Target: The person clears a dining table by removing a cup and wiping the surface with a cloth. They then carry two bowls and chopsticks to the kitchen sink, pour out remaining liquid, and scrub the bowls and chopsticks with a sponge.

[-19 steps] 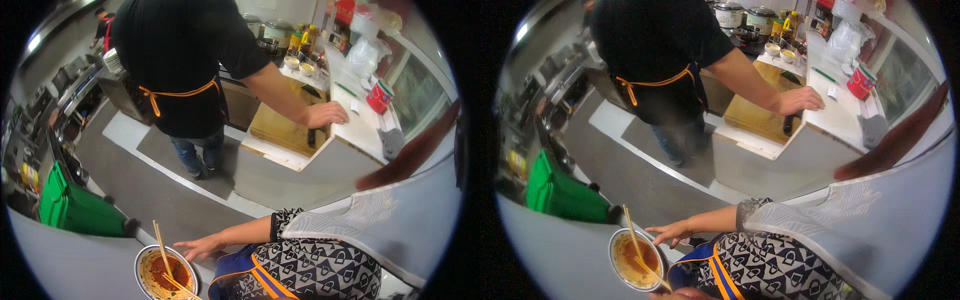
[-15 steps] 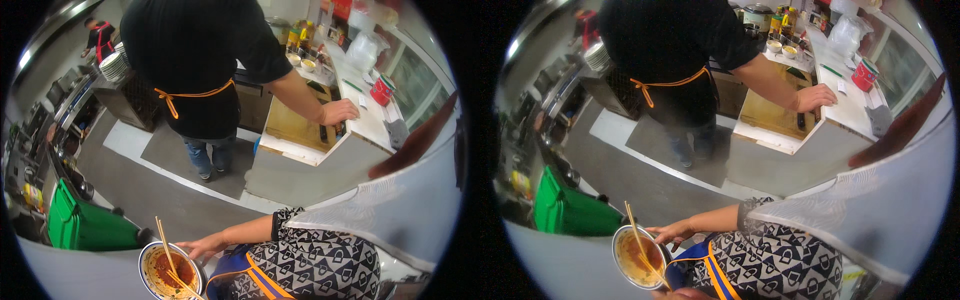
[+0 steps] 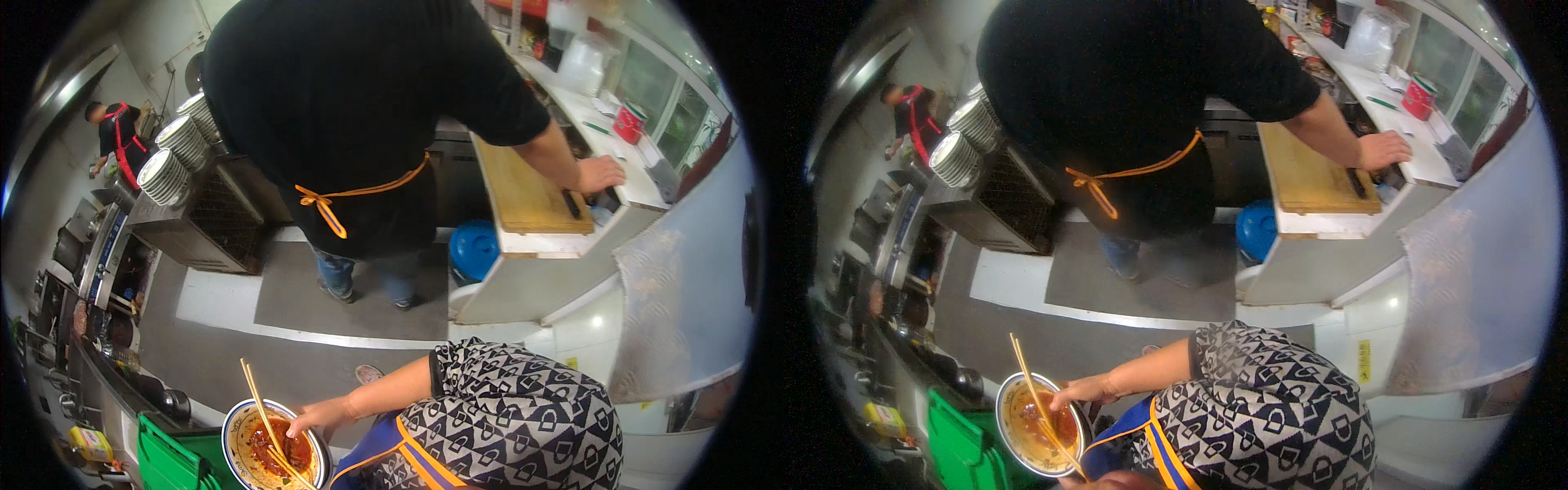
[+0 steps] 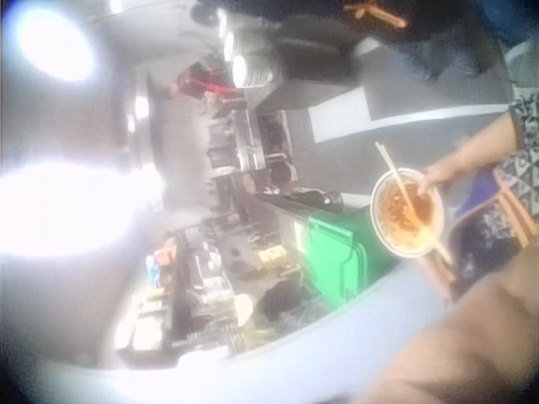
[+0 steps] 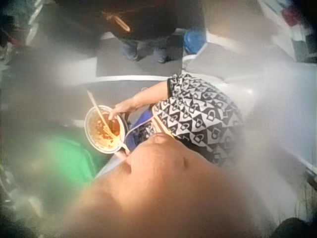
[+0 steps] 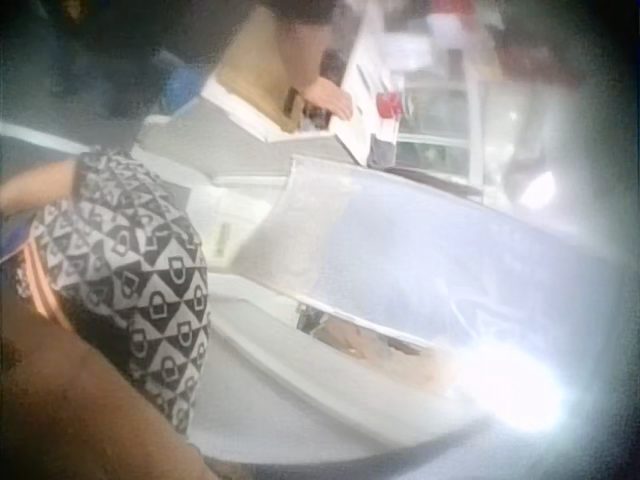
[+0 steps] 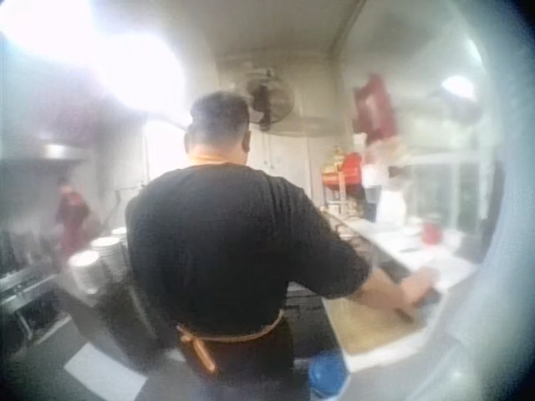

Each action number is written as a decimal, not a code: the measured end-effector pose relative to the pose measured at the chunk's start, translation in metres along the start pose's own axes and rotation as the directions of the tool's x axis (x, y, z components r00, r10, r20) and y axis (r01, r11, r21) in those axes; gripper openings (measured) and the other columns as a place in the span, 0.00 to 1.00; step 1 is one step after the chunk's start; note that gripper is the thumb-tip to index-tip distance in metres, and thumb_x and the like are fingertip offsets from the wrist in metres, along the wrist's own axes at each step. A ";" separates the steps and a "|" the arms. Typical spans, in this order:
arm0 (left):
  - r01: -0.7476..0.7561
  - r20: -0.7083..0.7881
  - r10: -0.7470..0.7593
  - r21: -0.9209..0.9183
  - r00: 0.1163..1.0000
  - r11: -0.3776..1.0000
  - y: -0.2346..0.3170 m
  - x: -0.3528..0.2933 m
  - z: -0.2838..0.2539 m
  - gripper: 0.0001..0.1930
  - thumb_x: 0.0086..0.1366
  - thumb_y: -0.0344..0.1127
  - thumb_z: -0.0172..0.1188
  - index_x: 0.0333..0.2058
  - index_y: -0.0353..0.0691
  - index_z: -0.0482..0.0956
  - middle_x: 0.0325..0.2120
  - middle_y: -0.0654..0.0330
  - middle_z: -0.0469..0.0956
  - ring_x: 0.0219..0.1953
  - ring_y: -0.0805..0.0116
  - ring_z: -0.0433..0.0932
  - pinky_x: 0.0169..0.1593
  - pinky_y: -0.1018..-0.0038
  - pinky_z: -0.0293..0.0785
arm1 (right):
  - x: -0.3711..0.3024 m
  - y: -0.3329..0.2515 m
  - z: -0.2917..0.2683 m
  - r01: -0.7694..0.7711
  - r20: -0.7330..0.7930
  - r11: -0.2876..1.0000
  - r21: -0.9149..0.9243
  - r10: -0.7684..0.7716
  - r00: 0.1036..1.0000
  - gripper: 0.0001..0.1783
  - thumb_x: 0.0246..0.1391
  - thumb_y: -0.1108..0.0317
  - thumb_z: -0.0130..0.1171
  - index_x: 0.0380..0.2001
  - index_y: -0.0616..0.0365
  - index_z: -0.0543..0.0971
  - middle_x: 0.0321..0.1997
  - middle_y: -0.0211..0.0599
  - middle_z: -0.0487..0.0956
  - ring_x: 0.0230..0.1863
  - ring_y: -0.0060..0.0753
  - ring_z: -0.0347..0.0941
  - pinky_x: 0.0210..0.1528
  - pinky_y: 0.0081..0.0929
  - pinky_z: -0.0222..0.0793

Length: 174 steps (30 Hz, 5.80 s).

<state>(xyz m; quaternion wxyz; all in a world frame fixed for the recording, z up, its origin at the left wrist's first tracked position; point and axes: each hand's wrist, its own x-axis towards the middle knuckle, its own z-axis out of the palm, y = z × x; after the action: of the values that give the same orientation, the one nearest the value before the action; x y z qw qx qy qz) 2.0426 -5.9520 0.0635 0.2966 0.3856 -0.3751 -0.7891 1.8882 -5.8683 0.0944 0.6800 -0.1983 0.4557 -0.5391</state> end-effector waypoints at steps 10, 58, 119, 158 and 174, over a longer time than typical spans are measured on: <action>0.080 -0.220 -0.184 -0.411 0.958 0.908 0.105 0.144 -0.067 0.21 0.63 0.34 0.51 0.53 0.33 0.64 0.47 0.50 0.72 0.46 0.59 0.74 0.49 0.63 0.73 | 0.178 -0.134 0.008 0.119 0.069 0.990 -0.070 -0.114 0.991 0.36 0.46 0.65 0.55 0.60 0.55 0.58 0.50 0.43 0.70 0.46 0.31 0.73 0.39 0.32 0.75; -0.510 -0.757 -0.066 -0.500 0.651 0.700 0.466 0.846 -0.334 0.18 0.65 0.36 0.48 0.51 0.34 0.67 0.46 0.52 0.74 0.46 0.65 0.75 0.47 0.70 0.73 | 1.149 -0.415 0.104 -0.291 0.378 0.837 -0.464 0.484 0.789 0.28 0.44 0.66 0.55 0.51 0.60 0.67 0.48 0.37 0.72 0.53 0.29 0.62 0.59 0.28 0.51; -0.303 -0.743 -0.224 -0.031 -0.630 0.953 0.474 0.559 -0.505 0.35 0.56 0.33 0.58 0.60 0.34 0.51 0.41 0.51 0.73 0.17 0.68 0.74 0.17 0.72 0.73 | 1.444 -0.528 0.209 0.191 0.250 0.195 -0.962 0.352 0.902 0.12 0.46 0.60 0.65 0.21 0.52 0.74 0.10 0.23 0.67 0.05 0.15 0.56 0.05 0.16 0.49; -0.787 -0.971 -0.133 -0.241 0.201 0.568 0.467 0.959 -0.272 0.18 0.63 0.35 0.53 0.51 0.38 0.68 0.41 0.56 0.75 0.33 0.68 0.76 0.36 0.75 0.74 | 1.480 -0.524 0.209 0.504 0.557 0.266 -0.821 0.182 0.811 0.07 0.45 0.69 0.57 0.24 0.62 0.78 0.17 0.32 0.76 0.13 0.19 0.69 0.14 0.18 0.64; -0.541 -0.913 0.150 -0.088 0.380 0.836 0.594 1.051 -0.376 0.24 0.65 0.39 0.48 0.57 0.38 0.59 0.43 0.62 0.70 0.38 0.74 0.72 0.43 0.73 0.74 | 1.481 -0.531 0.211 0.359 0.582 0.544 -0.758 0.317 0.749 0.05 0.47 0.74 0.52 0.22 0.63 0.75 0.15 0.34 0.75 0.11 0.20 0.67 0.12 0.18 0.63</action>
<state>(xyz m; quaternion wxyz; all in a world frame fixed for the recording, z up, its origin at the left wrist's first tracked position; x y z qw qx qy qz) 1.9080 -7.2070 -0.0130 0.6747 0.5809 -0.0830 -0.4477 1.7757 -7.4489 0.0040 0.6065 -0.6808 0.3804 -0.1549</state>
